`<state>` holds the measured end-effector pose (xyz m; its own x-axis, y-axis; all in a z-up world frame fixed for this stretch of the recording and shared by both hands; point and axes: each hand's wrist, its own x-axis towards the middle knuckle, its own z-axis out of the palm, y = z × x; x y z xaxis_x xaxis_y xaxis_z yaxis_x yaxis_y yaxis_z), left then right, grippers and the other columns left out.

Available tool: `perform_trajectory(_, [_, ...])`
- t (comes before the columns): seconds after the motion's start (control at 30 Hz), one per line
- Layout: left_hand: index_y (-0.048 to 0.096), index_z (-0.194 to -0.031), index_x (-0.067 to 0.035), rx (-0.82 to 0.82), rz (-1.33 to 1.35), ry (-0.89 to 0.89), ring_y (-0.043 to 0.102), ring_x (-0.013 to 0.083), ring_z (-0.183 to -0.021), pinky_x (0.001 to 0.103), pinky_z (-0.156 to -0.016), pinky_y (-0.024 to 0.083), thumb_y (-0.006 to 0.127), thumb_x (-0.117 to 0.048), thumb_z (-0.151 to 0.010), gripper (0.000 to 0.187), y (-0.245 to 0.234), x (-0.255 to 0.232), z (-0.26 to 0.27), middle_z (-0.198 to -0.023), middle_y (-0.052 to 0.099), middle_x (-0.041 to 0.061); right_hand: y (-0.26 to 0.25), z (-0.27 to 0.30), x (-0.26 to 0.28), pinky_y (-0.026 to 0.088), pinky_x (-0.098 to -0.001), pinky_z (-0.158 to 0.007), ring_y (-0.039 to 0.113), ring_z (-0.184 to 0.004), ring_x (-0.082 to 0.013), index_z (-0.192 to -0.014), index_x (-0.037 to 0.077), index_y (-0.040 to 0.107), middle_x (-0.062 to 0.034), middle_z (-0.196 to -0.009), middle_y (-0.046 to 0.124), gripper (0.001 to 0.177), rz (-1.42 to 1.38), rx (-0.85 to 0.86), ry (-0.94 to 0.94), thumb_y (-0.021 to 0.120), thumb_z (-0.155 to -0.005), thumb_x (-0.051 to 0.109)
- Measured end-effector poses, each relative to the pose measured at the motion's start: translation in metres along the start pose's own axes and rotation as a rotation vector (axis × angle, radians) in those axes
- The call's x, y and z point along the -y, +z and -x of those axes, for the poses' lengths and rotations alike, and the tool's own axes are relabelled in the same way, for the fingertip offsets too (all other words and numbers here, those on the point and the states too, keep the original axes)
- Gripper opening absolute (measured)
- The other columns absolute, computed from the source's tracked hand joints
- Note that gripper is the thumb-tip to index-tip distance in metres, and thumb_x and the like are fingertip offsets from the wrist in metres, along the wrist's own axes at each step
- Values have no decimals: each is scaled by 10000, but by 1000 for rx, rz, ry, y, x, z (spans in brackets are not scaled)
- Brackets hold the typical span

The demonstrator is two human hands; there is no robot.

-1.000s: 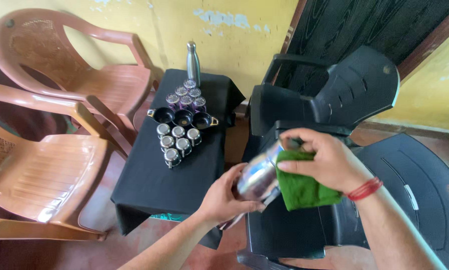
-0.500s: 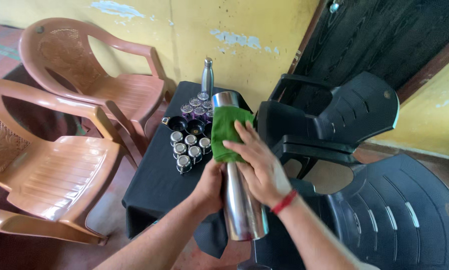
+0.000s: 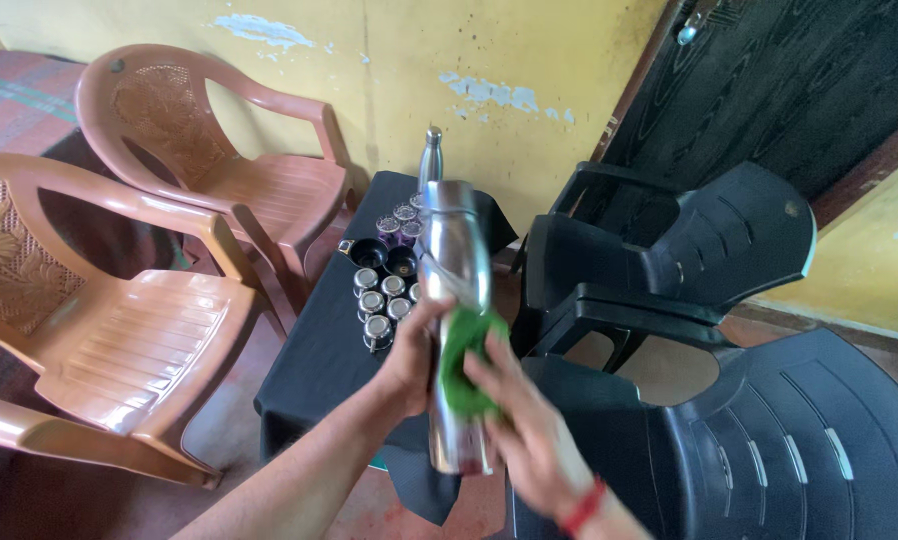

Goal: The person wipes metal cups and thermos flasks with a green cloth, then wipes the surfaces of several plastic chairs. The person handles the items one at a time, wiping each surface thoroughly.

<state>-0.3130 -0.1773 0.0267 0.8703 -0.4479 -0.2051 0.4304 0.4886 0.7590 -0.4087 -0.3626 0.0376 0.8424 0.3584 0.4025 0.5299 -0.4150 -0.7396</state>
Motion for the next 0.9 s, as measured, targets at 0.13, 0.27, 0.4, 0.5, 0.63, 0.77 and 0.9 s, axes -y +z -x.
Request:
perform_trajectory(0.13, [506,-1407,-141,16,32,-55,697,294,-1001,504,-923,564,549,-733,-755,882,16,7,0,-1164,679,168,-13,-71,-20,256,-467,-1280,192,-1614,-332,-1555,228,465,-118,-1769,95,478,-115,-81,-62,479,-1078,197])
perform_trajectory(0.27, [543,-1384,-85,2,34,-59,718,289,-983,490,-910,581,527,-711,-830,836,15,-2,-2,-1119,696,182,-32,-121,-27,260,-461,-1292,220,-1632,-316,-1535,254,514,-94,-1786,130,429,-295,-49,-40,435,-1114,252])
perform_trajectory(0.4, [586,-1364,-10,14,108,26,706,287,-923,458,-855,573,490,-739,-907,866,7,-24,-11,-1063,700,188,-19,-104,-7,303,-444,-1266,209,-1609,-297,-1476,220,557,-88,-1776,59,413,-326,13,-21,474,-1072,191])
perform_trajectory(0.5, [572,-1330,-94,-37,221,194,707,260,-962,454,-881,596,539,-643,-825,746,-2,-42,-18,-1095,689,145,-9,-66,9,301,-450,-1254,198,-1621,-295,-1435,224,611,-88,-1780,89,427,-364,83,39,475,-1049,101])
perform_trajectory(0.63, [491,-1279,-106,-334,56,413,660,247,-962,449,-868,573,620,-528,-873,600,-13,-46,-34,-1097,618,125,0,-36,11,241,-455,-1269,159,-1630,-322,-1425,284,619,-91,-1776,106,476,-362,126,88,482,-1040,40])
perform_trajectory(0.77, [537,-1284,-51,-422,-53,429,652,235,-987,413,-889,558,596,-488,-937,561,-13,-41,-45,-1100,629,137,14,-44,-8,255,-439,-1238,158,-1612,-333,-1440,301,588,-119,-1767,54,487,-253,38,66,469,-1027,72])
perform_trajectory(0.9, [541,-1312,-95,-224,-41,247,679,273,-969,431,-878,561,501,-534,-929,584,1,-32,-42,-1086,669,152,1,-102,-32,297,-428,-1258,155,-1602,-347,-1462,289,566,-169,-1756,3,415,-142,-72,-54,468,-1084,149])
